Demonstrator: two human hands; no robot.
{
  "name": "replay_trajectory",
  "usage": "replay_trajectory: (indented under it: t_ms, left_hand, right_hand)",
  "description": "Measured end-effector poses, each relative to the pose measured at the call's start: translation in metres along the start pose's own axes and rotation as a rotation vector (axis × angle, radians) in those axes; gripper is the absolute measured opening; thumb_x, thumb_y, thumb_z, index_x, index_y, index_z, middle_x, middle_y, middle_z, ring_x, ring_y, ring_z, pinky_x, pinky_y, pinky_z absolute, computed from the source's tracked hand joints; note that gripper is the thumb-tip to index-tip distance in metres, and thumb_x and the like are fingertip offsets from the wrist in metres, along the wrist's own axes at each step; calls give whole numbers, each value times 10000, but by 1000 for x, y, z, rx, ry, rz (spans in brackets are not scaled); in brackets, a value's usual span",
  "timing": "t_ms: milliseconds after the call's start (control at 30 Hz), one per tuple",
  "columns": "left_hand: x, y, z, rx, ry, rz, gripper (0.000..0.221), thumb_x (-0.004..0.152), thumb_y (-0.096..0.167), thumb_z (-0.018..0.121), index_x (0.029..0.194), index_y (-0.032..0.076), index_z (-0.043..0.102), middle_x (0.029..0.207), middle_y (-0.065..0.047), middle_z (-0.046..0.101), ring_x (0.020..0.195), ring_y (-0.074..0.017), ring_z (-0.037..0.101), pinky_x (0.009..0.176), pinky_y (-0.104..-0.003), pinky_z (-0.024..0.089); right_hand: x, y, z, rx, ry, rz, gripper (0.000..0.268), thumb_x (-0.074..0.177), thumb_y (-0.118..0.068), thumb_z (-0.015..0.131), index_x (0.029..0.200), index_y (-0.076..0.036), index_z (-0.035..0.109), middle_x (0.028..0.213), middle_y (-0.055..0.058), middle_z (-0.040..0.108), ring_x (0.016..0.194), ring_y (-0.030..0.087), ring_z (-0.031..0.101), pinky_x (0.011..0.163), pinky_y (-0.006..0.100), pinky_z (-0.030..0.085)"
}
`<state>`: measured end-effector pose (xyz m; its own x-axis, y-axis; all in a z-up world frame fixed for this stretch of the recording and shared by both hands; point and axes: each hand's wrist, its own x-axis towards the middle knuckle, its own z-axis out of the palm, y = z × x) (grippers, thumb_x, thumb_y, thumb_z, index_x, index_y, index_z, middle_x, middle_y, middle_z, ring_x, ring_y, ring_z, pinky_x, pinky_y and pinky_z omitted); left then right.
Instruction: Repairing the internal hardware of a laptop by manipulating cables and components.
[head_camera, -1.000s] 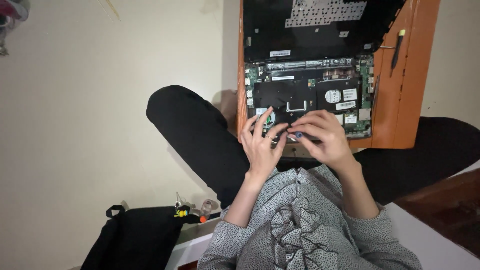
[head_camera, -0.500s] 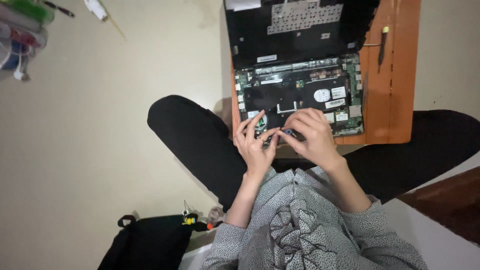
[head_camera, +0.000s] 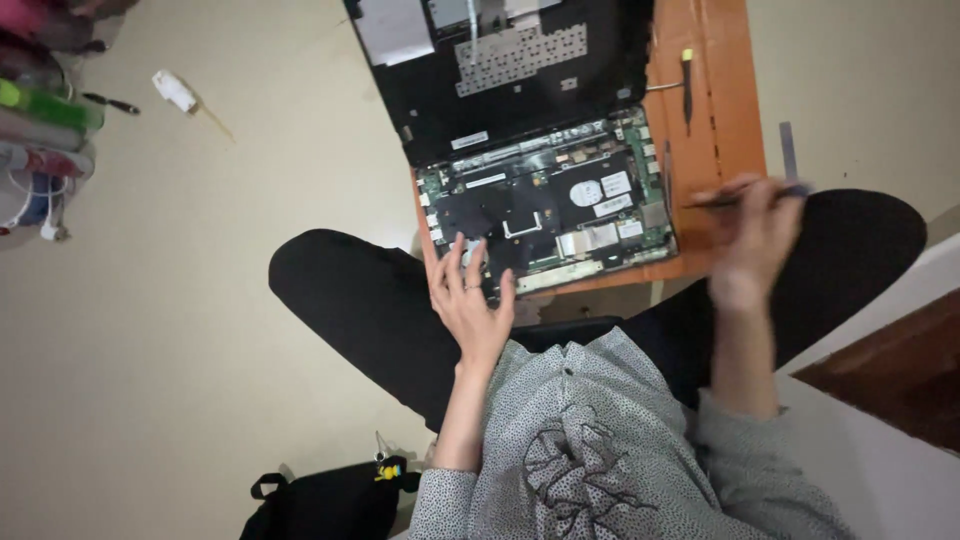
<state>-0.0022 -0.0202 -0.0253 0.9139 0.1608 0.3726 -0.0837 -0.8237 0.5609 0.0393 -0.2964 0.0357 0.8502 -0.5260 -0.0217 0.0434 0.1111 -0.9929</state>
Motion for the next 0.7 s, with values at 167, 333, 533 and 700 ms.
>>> replay_trajectory:
  t_ms: [167, 333, 533, 700]
  left_hand:
    - [0, 4, 1, 41, -164, -139, 578, 989, 326, 452, 1476, 15, 439, 1587, -170, 347, 1481, -341, 254, 1160, -541, 179]
    - [4, 9, 3, 10, -96, -155, 562, 1024, 231, 420, 1491, -67, 329, 1603, -231, 273, 1508, -389, 217, 1221, -561, 106]
    - [-2, 2, 4, 12, -110, -163, 600, 1033, 258, 453, 1507, -71, 290, 1618, -250, 235, 1519, -389, 216, 1236, -548, 121]
    - [-1, 1, 4, 21, -105, -161, 592, 1026, 262, 454, 1487, -86, 319, 1614, -264, 238, 1524, -388, 205, 1233, -556, 125]
  right_hand:
    - [60, 22, -92, -592, -94, -77, 127, 1232, -196, 454, 1217, -81, 505, 997, 21, 541, 823, 107, 510, 758, 255, 467]
    - [76, 14, -74, -942, -336, -252, 93, 1002, 46, 740, 1090, 64, 715, 897, 109, 631, 715, 178, 529, 673, 304, 444]
    - [86, 26, -68, -989, -385, -307, 166, 903, 65, 826, 1047, 104, 754, 908, 150, 649, 644, 194, 518, 610, 323, 449]
    - [84, 21, -63, -1151, -421, -371, 139, 939, -9, 849, 1002, 86, 771, 850, 156, 626, 616, 229, 518, 592, 360, 437]
